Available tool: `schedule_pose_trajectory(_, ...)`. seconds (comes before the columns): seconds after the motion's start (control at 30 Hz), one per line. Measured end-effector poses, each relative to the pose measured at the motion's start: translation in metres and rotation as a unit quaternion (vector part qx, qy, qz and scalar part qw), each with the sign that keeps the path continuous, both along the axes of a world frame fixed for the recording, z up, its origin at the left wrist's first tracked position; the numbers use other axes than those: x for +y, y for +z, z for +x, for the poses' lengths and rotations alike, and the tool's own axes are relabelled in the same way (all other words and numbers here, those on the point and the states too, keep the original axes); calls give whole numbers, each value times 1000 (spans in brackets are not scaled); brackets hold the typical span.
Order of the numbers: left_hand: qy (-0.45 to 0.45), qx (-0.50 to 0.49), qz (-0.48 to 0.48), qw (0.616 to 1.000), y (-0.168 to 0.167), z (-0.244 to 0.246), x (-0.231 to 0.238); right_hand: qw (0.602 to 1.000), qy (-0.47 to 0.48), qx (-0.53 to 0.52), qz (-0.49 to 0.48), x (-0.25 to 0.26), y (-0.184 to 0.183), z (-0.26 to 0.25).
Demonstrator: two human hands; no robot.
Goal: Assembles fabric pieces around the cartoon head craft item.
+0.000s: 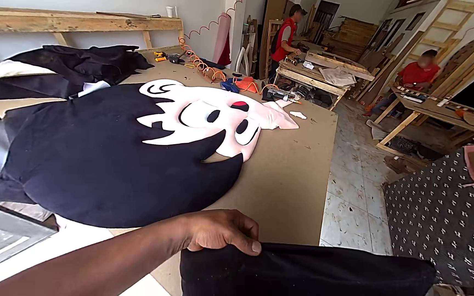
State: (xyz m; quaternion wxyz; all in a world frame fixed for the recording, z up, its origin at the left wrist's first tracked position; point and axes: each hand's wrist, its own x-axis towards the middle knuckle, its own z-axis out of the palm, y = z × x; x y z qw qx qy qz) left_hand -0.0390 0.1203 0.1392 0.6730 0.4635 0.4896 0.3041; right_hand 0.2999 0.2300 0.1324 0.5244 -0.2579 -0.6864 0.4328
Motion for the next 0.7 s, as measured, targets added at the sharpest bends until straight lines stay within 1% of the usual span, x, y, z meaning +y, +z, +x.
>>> schedule_pose_trajectory(0.1,11,-1,-16,1000,-6,0,8,999,25,21,-2,2,1,-2)
schedule_pose_trajectory(0.27,2,73,-43,996,-23,-2,22,999,42,29,-20,6,1,-18)
schedule_pose_trajectory(0.33,34,96,-37,994,-31,-5,29,998,44,23,-33,13,-3,-25)
schedule_pose_trajectory(0.4,114,128,33,985,-39,-8,35,998,39,16,-39,27,-7,-28)
schedule_pose_trajectory(0.47,184,189,142,954,-40,-12,34,999,27,-5,-46,45,-6,-28)
schedule_pose_trajectory(0.5,190,214,201,937,-39,-16,30,998,20,-21,-53,55,-4,-30)
schedule_pose_trajectory(0.57,158,238,289,914,-41,-24,20,996,3,-58,-73,79,-1,-38)
schedule_pose_trajectory(0.63,129,247,297,913,-55,-30,14,991,-14,-98,-90,110,-6,-55)
schedule_pose_trajectory(0.7,125,258,262,922,-81,-31,12,987,3,-128,-97,144,-22,-84)
